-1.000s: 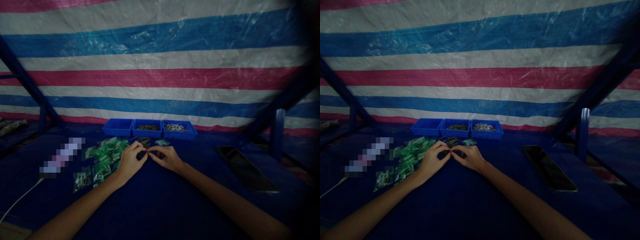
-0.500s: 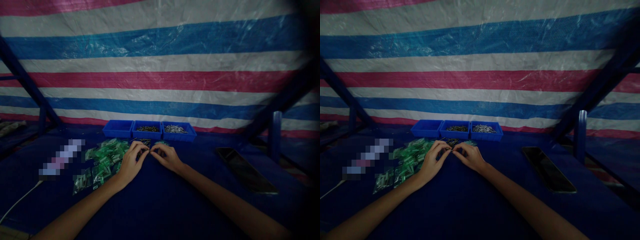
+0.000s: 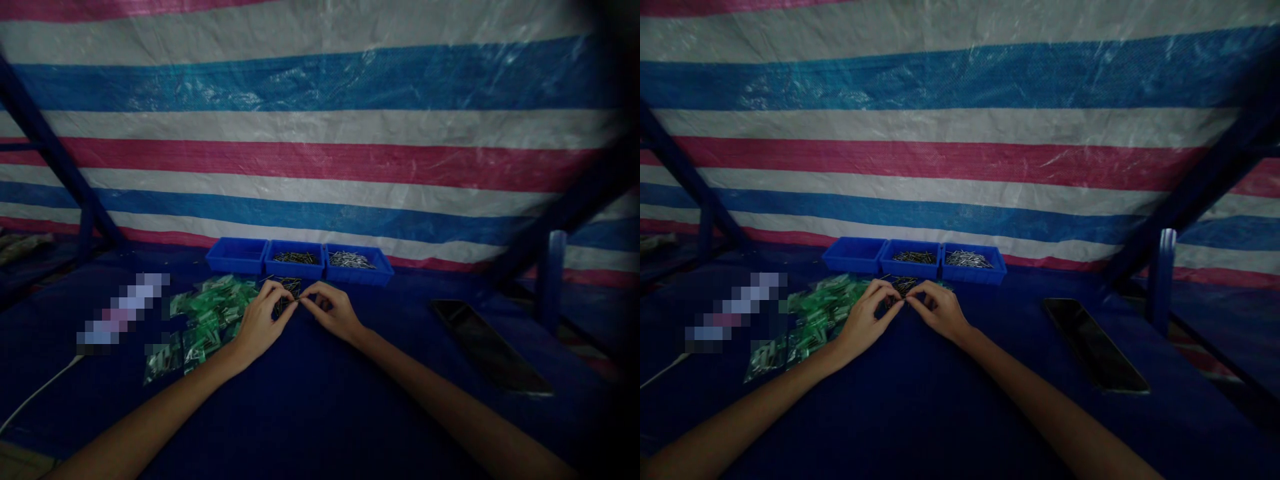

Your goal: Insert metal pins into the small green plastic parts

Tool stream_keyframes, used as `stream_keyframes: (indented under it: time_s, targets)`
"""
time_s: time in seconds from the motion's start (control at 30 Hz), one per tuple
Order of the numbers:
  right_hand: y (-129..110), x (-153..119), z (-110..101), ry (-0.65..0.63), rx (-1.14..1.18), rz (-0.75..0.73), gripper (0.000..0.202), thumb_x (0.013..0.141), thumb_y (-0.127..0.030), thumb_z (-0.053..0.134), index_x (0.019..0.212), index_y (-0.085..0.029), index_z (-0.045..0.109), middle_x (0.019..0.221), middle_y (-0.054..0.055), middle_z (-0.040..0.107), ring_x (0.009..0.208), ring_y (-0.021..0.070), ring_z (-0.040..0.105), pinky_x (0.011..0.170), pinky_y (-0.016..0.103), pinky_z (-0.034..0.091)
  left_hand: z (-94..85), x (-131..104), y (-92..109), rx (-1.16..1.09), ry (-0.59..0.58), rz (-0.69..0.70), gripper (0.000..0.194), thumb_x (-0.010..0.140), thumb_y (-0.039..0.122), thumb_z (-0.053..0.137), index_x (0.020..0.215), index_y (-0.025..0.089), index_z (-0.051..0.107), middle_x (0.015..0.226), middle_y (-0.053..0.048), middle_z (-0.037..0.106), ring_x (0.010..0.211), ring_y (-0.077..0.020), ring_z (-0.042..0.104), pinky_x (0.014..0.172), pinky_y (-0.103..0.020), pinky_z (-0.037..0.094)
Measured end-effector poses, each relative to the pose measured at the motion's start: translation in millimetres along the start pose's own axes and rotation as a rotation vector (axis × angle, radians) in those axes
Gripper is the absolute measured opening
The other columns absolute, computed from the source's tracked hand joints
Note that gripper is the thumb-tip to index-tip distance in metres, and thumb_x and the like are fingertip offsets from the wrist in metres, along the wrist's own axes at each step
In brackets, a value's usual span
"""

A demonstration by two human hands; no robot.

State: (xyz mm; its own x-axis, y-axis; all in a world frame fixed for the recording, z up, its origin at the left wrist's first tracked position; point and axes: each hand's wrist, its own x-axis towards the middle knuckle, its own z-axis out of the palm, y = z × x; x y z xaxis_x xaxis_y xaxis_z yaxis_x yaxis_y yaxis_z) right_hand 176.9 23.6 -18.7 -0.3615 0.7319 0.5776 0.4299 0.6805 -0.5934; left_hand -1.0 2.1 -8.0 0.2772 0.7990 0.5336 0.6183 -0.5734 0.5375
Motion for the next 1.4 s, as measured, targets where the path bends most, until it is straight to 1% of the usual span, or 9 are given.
stream_keyframes:
  time_s: [0.17, 0.27, 0.37, 0.63, 0.93, 1.1, 1.17, 1.3, 1.4]
  targets:
    - [5.3, 3.0, 2.6, 0.018, 0.125, 0.143, 0.021, 0.079, -0.035, 0.054, 0.085, -0.017, 0.062, 0.071, 0.003, 0.062, 0.043, 0.0071, 0.05, 0.039, 0.019, 0.038, 0.8, -0.3, -4.7, 0.073, -0.024, 0.05, 0.017, 0.083, 0.03, 0.047, 0.095, 0.021, 0.053, 0.091, -0.002, 0.053, 0.082, -0.0157, 0.055, 0.073, -0.029, 0.045]
    - [7.9, 5.0, 2.9, 0.089, 0.221, 0.269, 0.027, 0.077, -0.039, 0.054, 0.089, -0.016, 0.062, 0.06, 0.001, 0.061, 0.039, 0.0091, 0.05, 0.037, 0.02, 0.039, -1.7, 1.9, -8.8, 0.107, 0.022, 0.05, 0.026, 0.081, 0.03, 0.049, 0.106, 0.021, 0.048, 0.091, -0.003, 0.053, 0.085, -0.0171, 0.054, 0.076, -0.031, 0.045]
    - [7.7, 6.5, 1.3, 0.146, 0.26, 0.335, 0.032, 0.076, -0.042, 0.054, 0.091, -0.015, 0.062, 0.063, 0.003, 0.063, 0.04, 0.0104, 0.052, 0.038, 0.022, 0.041, -4.7, 4.9, -13.6, 0.132, 0.069, 0.04, 0.028, 0.08, 0.027, 0.049, 0.108, 0.021, 0.046, 0.09, -0.002, 0.053, 0.083, -0.0169, 0.054, 0.075, -0.031, 0.045]
    - [8.9, 6.3, 1.1, 0.168, 0.224, 0.361, 0.037, 0.074, -0.043, 0.055, 0.092, -0.012, 0.064, 0.075, 0.009, 0.068, 0.043, 0.0112, 0.055, 0.04, 0.023, 0.043, -9.5, 7.5, -21.6, 0.156, 0.108, 0.063, 0.021, 0.08, 0.019, 0.046, 0.101, 0.019, 0.051, 0.088, -0.003, 0.053, 0.084, -0.0163, 0.055, 0.074, -0.03, 0.046]
    - [12.6, 6.2, -0.6, 0.204, 0.323, 0.414, 0.043, 0.071, -0.046, 0.057, 0.094, -0.011, 0.062, 0.074, 0.01, 0.067, 0.049, 0.0137, 0.058, 0.033, 0.019, 0.039, -10.0, 3.7, -18.8, 0.15, 0.111, 0.088, 0.016, 0.081, 0.016, 0.044, 0.093, 0.018, 0.054, 0.089, -0.003, 0.055, 0.085, -0.0163, 0.055, 0.078, -0.032, 0.045]
    - [11.0, 19.4, -8.6, 0.187, 0.324, 0.392, 0.033, 0.071, -0.042, 0.057, 0.083, -0.012, 0.062, 0.057, 0.004, 0.062, 0.035, 0.009, 0.05, 0.03, 0.019, 0.038, -7.6, 3.3, -17.2, 0.125, 0.091, 0.104, 0.014, 0.079, 0.014, 0.045, 0.088, 0.018, 0.056, 0.086, -0.003, 0.055, 0.082, -0.0159, 0.056, 0.075, -0.03, 0.045]
    - [8.7, 29.9, -13.5, 0.201, 0.355, 0.384, 0.033, 0.071, -0.043, 0.057, 0.084, -0.013, 0.062, 0.064, 0.005, 0.064, 0.036, 0.0089, 0.051, 0.031, 0.02, 0.041, -7.1, 3.6, -15.6, 0.117, 0.085, 0.119, 0.014, 0.079, 0.014, 0.045, 0.087, 0.018, 0.056, 0.084, -0.003, 0.055, 0.081, -0.0159, 0.056, 0.074, -0.03, 0.045]
    - [8.6, 42.8, -19.5, 0.14, 0.381, 0.399, 0.043, 0.07, -0.045, 0.058, 0.102, -0.016, 0.059, 0.1, 0.011, 0.064, 0.052, 0.0128, 0.062, 0.035, 0.021, 0.047, -7.0, 3.4, -11.7, 0.121, 0.07, 0.134, 0.014, 0.079, 0.014, 0.044, 0.086, 0.019, 0.056, 0.084, -0.003, 0.055, 0.081, -0.0158, 0.056, 0.076, -0.03, 0.045]
    - [14.9, 36.4, -18.1, 0.051, 0.248, 0.401, 0.044, 0.072, -0.043, 0.058, 0.106, -0.016, 0.059, 0.095, 0.01, 0.066, 0.048, 0.0119, 0.061, 0.034, 0.02, 0.044, -6.2, 2.2, -8.8, 0.132, 0.049, 0.136, 0.015, 0.079, 0.015, 0.045, 0.087, 0.019, 0.057, 0.086, -0.004, 0.056, 0.082, -0.0163, 0.056, 0.077, -0.031, 0.045]
